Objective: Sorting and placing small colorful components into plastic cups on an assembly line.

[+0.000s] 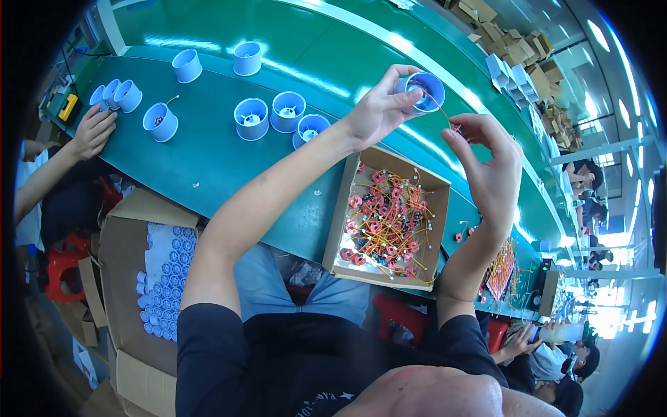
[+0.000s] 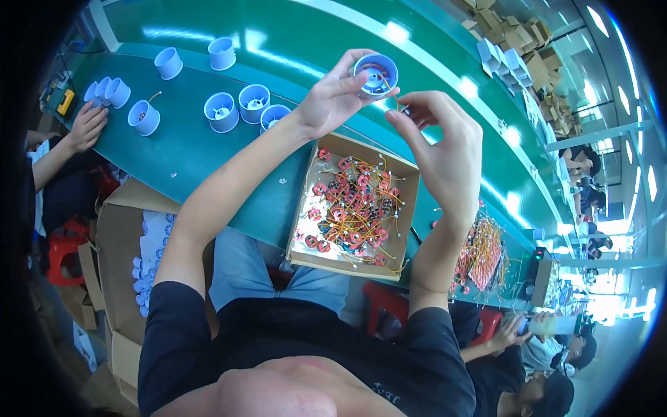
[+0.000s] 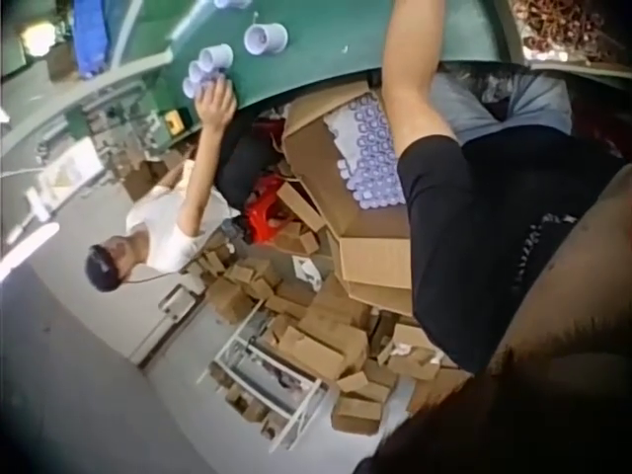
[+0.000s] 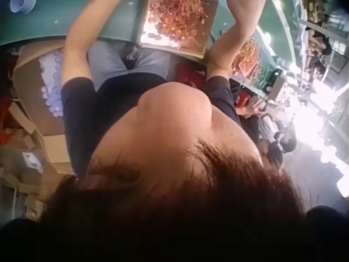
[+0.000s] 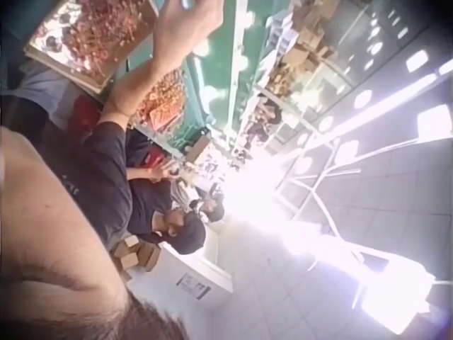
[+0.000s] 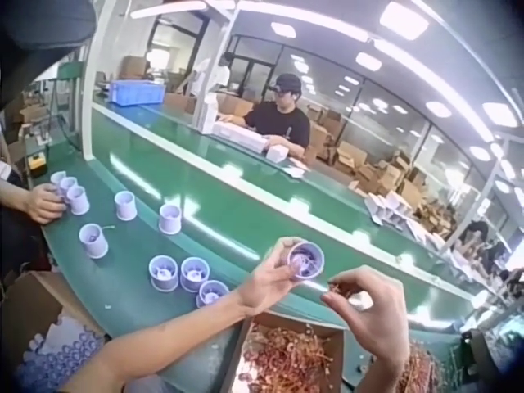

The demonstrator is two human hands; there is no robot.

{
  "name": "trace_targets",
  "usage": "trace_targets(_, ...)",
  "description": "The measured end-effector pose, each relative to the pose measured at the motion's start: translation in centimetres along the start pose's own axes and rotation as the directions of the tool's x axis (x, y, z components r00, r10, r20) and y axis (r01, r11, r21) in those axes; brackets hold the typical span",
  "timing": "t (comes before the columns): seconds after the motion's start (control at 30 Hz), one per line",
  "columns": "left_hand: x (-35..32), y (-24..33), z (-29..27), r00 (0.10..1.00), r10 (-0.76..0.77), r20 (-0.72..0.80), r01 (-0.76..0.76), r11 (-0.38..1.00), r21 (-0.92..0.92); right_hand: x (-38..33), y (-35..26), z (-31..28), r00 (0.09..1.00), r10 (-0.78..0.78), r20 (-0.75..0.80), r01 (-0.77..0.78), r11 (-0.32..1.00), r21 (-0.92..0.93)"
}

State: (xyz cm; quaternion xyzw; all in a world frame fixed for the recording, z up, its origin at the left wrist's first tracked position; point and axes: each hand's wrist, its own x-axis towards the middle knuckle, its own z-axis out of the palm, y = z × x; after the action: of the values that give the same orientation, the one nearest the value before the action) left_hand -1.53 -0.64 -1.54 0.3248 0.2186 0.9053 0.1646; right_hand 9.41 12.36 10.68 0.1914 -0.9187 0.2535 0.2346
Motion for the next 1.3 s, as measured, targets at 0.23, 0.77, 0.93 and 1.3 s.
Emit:
trace_targets(0.23,0.0,0.2,0.4,0.998,0.056,0.015,-0.057,0.995,0.082,-0.1,-0.1,-0.2,1.0,0.013,0.027,-0.013,1.0,0.001)
trace_targets(0.77,0.3,-0.1,-0.7,1.0,-0.005,-0.013,0.005,1.0,0.0,0.3,0.3,1.2,1.0,0.028,0.008,-0.027,0.997,-0.069)
trace_targets(0.93,0.1,-0.3,1.5,0.99,-0.012,-0.142,0.001,0.997,-0.083,0.5,0.6,2.2,0.991,0.094,-0.098,-0.1,0.993,-0.057)
trace_targets(1.3,0.5,-1.2,0.1,0.998,-0.012,-0.062,0.002,0.985,-0.173,0.6,4.4,6.8,0.963,0.168,-0.212,-0.179,0.983,-0.034)
